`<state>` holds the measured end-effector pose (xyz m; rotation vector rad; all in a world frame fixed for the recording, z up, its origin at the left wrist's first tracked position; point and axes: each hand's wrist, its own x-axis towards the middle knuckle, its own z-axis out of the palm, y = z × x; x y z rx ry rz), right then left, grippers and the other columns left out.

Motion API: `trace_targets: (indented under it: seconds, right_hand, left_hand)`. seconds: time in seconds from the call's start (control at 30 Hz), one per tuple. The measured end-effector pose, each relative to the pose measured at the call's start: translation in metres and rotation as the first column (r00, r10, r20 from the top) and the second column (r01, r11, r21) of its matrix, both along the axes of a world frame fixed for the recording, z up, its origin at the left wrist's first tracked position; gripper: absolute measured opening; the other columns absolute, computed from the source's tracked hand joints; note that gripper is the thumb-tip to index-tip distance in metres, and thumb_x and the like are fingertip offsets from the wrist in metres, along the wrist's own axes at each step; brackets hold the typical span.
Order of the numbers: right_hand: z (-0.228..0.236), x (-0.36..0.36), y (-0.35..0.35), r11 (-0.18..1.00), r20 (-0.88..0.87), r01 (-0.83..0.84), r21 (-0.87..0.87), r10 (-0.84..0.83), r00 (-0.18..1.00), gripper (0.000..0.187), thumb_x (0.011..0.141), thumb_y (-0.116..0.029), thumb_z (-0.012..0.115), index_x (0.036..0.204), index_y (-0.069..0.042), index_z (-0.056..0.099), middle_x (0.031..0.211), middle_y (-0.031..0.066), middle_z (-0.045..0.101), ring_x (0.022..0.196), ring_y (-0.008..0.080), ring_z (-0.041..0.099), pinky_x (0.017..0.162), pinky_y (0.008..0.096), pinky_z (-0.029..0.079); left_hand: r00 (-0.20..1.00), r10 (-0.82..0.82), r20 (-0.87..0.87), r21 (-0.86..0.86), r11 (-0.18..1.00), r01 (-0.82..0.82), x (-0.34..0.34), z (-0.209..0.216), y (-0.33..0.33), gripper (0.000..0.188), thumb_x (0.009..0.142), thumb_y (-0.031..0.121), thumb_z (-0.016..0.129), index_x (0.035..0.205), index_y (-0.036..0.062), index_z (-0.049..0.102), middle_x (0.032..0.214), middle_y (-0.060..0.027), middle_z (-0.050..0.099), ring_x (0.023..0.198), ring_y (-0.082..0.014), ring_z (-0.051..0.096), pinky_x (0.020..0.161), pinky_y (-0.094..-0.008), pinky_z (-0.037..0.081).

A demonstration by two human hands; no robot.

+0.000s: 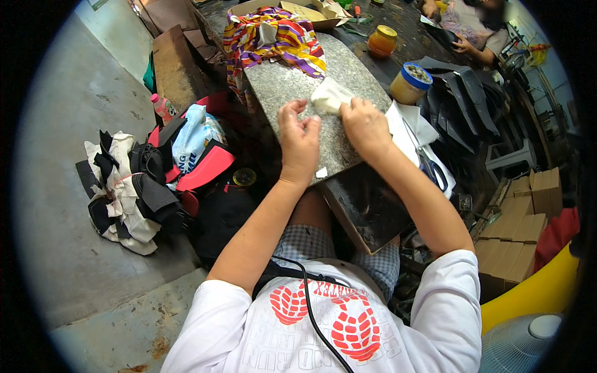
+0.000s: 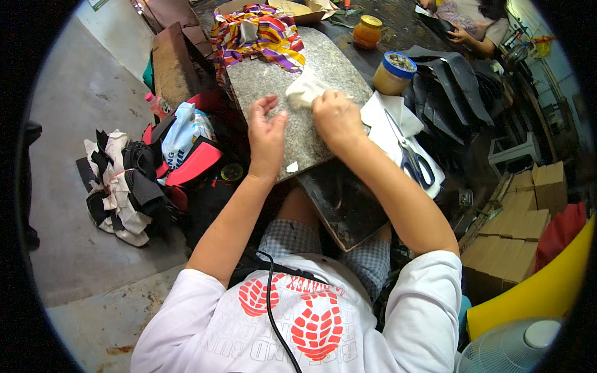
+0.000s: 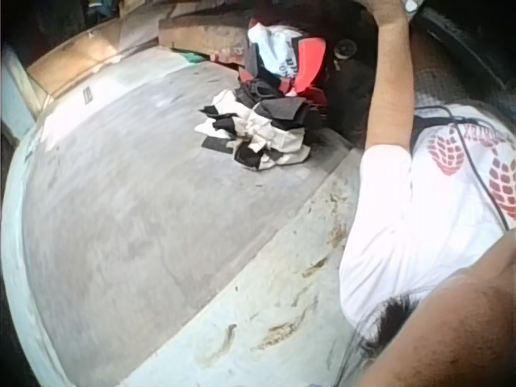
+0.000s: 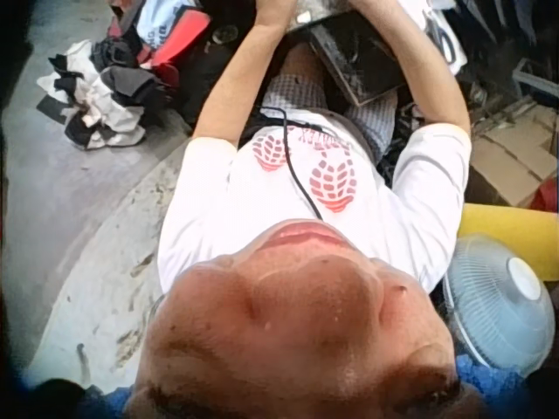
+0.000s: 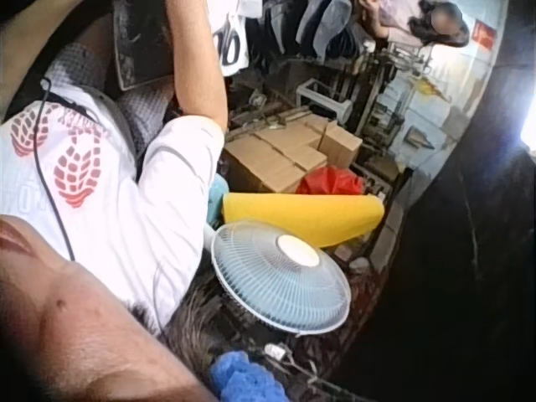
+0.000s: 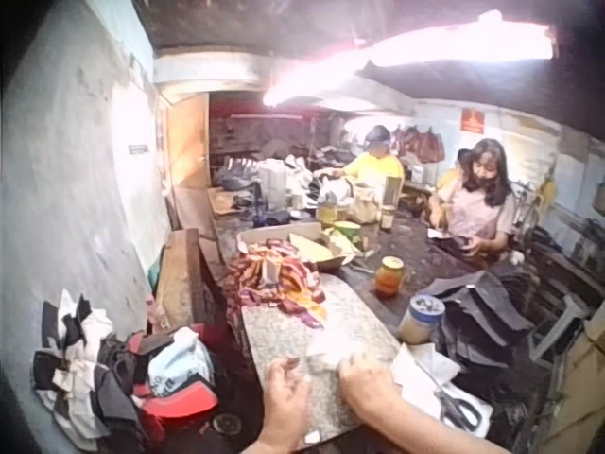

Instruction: The person assembles pink foam pieces with black trim by applying white adhesive tape and hammering them flat. They then cut white fabric and black material with scissors, handling each piece individually.

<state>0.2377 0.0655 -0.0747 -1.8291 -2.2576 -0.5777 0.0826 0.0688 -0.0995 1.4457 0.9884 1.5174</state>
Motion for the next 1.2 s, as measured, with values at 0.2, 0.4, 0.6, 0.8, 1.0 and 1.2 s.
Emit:
trace_targets:
  seconds: [0.2,0.4,0.6,0.8,1.0,1.2]
  right_hand:
    - [0.009,-0.068,-0.108,0.936,-0.253,-0.351,-0.026,0.333,0.908,0.01,0.078,-0.008,0.062,0.086,-0.005,0.058,0.087,0.0101,0.057,0.083,0.0265,0.062,0.067,0.0343,0.055]
    - [0.033,-0.066,-0.158,0.809,-0.778,-0.549,-0.21,0.202,0.595,0.02,0.077,-0.004,0.071,0.096,-0.003,0.065,0.085,0.011,0.06,0.079,0.0304,0.065,0.069,0.0377,0.054]
    - [0.064,0.024,-0.179,0.995,-0.827,-0.02,-0.093,-0.066,0.558,0.029,0.083,0.003,0.067,0.11,-0.006,0.067,0.096,0.0144,0.07,0.083,0.0252,0.071,0.073,0.0342,0.055]
    - [0.056,0.106,-0.164,0.898,-0.558,0.386,0.212,-0.213,0.802,0.02,0.091,-0.014,0.065,0.111,-0.011,0.067,0.096,0.0089,0.065,0.08,0.0308,0.067,0.072,0.0374,0.053]
    - [0.037,0.129,-0.148,0.862,-0.266,0.476,-0.174,-0.507,0.82,0.055,0.087,-0.021,0.07,0.14,-0.021,0.054,0.138,0.0152,0.052,0.122,0.0346,0.052,0.101,0.0431,0.044]
    - [0.025,0.109,-0.147,0.932,-0.21,0.354,-0.081,-0.363,0.908,0.063,0.084,-0.023,0.073,0.143,-0.02,0.05,0.145,0.0148,0.048,0.129,0.0351,0.049,0.103,0.0427,0.043]
  left_hand:
    - [0.777,-0.07,0.625,-0.233,0.934,0.271,-0.017,0.004,0.01,0.024,0.093,0.0,0.052,0.118,-0.0005,0.05,0.117,-0.0124,0.055,0.117,-0.0245,0.054,0.104,-0.0409,0.045]
    - [0.935,-0.349,-0.069,-0.048,0.937,0.346,-0.028,0.009,-0.013,0.026,0.089,0.003,0.058,0.115,0.0015,0.059,0.118,-0.0152,0.06,0.118,-0.0281,0.056,0.102,-0.0394,0.045]
    - [0.589,-0.106,-0.801,0.284,0.799,0.53,-0.05,0.009,-0.072,0.031,0.082,0.023,0.07,0.111,0.0093,0.068,0.135,-0.012,0.058,0.134,-0.0356,0.047,0.115,-0.0527,0.028]
    - [0.546,-0.316,-0.776,0.167,0.732,0.661,-0.102,0.021,-0.1,0.015,0.082,0.019,0.072,0.091,0.0077,0.073,0.098,-0.0049,0.072,0.121,-0.0298,0.059,0.109,-0.0487,0.038]
    - [0.582,-0.365,-0.727,0.043,0.821,0.569,-0.119,0.017,-0.117,0.02,0.083,0.012,0.07,0.101,0.0036,0.069,0.098,-0.0103,0.07,0.088,-0.0291,0.068,0.077,-0.0361,0.055]
    - [0.502,-0.328,-0.8,-0.027,0.856,0.516,-0.127,0.021,-0.119,0.025,0.084,0.008,0.068,0.108,0.0032,0.068,0.109,-0.0116,0.068,0.096,-0.0294,0.067,0.082,-0.0366,0.055]
